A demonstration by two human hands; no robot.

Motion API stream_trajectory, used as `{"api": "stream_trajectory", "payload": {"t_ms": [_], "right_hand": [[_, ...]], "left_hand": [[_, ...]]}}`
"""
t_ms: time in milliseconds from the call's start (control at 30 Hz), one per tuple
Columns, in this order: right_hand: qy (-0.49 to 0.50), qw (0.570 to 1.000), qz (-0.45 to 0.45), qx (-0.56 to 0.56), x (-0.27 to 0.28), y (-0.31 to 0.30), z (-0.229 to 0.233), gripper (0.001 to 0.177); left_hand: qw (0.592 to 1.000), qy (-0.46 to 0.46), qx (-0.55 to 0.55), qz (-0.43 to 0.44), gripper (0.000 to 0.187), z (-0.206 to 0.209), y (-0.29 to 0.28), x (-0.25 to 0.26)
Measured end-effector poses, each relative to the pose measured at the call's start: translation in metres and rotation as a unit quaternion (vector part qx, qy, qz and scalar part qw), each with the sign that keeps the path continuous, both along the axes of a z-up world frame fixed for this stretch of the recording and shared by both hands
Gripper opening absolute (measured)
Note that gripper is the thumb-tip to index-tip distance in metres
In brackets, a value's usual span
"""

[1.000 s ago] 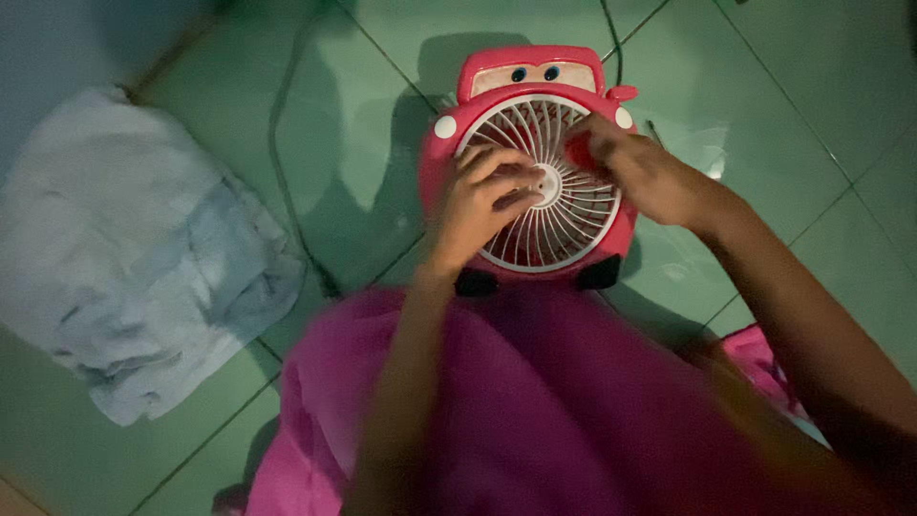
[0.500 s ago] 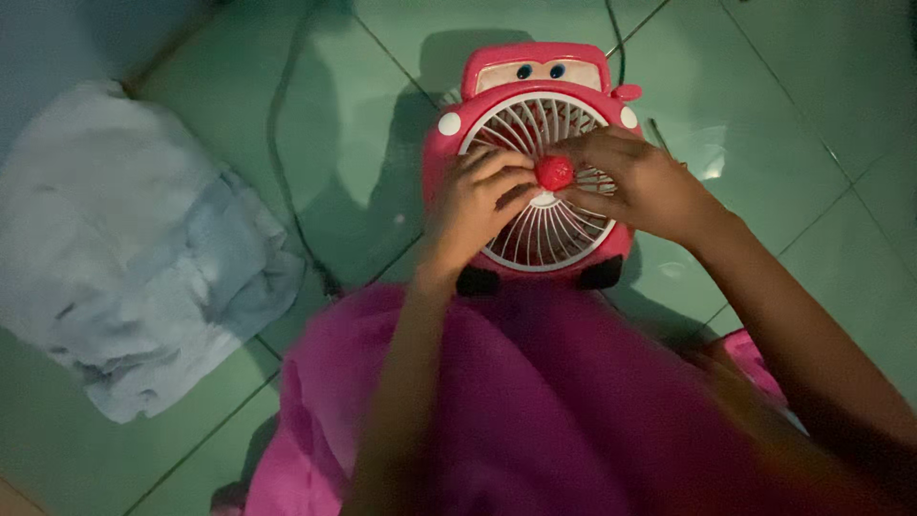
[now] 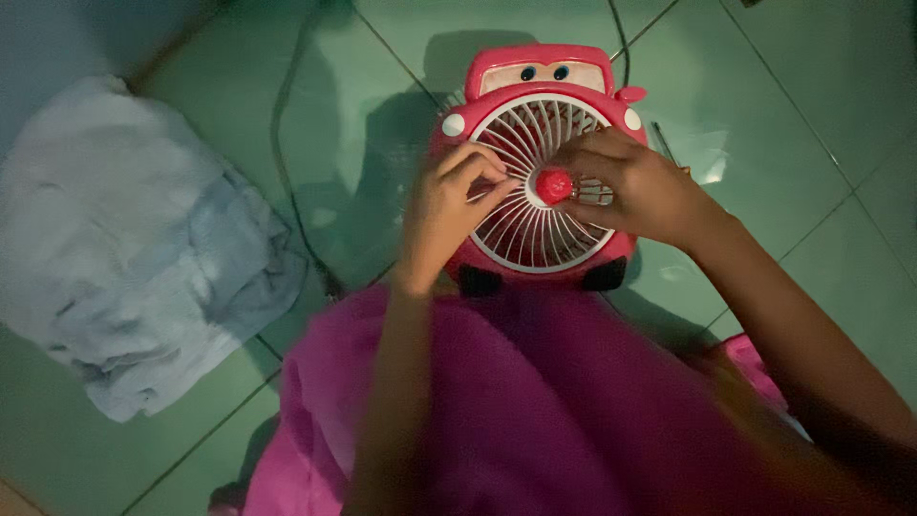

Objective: The person reassembles a pink car-shaped electric fan by hand, using a screwdriver to secure the fan blade and then attaching the front grille and center cap.

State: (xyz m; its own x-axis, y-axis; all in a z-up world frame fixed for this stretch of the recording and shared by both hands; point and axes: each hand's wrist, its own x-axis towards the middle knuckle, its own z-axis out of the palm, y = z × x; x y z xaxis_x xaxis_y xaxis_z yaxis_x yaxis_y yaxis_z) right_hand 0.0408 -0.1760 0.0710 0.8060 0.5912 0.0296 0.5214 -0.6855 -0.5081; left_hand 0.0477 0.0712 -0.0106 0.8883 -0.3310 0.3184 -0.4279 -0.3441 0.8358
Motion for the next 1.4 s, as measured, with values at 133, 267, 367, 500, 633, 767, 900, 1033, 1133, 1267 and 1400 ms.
{"api": "stream_trajectory", "payload": {"t_ms": [133,267,367,500,633,767,900,1033,1133,1267,1400], "right_hand": [[0.029,0.999,-0.014,-0.026,-0.001,0.000,0.002,0.046],[-0.005,0.999,0.036,-0.028,0.001,-0.001,0.000,0.046],[-0.009,0.999,0.043,-0.025,0.004,-0.004,-0.001,0.045],[-0.044,0.997,0.050,-0.038,0.006,-0.005,0.000,0.046],[-0.007,0.996,0.031,-0.087,0.006,-0.004,0.000,0.046],[-0.015,0.996,0.028,-0.080,0.005,-0.004,0.002,0.045],[-0.024,0.998,0.033,-0.042,0.007,-0.006,0.005,0.045],[-0.046,0.994,0.058,-0.074,0.008,-0.006,0.002,0.045],[-0.049,0.992,0.073,-0.089,0.009,-0.005,-0.003,0.047],[-0.081,0.990,0.074,-0.093,0.009,-0.005,-0.007,0.047],[-0.096,0.992,0.048,-0.068,0.005,-0.008,-0.011,0.041]], "left_hand": [[0.999,-0.053,0.004,-0.007,0.010,-0.002,-0.004,-0.001],[0.997,-0.064,0.026,-0.020,0.033,-0.007,-0.010,-0.004],[0.999,-0.028,0.015,-0.037,0.046,-0.010,-0.012,-0.005],[0.998,-0.050,0.029,-0.030,0.053,-0.012,-0.015,-0.005],[0.999,-0.037,0.039,-0.009,0.044,-0.010,-0.019,-0.009],[0.998,-0.019,0.058,0.008,0.042,-0.008,-0.023,-0.011],[0.998,-0.028,0.061,0.011,0.041,-0.011,-0.023,-0.009],[0.998,-0.018,0.063,0.017,0.038,-0.014,-0.024,-0.009],[0.998,-0.029,0.056,0.015,0.034,-0.017,-0.025,-0.009],[0.995,-0.042,0.085,0.031,0.037,-0.020,-0.029,-0.007],[0.994,-0.026,0.095,0.048,0.054,-0.019,-0.034,-0.009]]}}
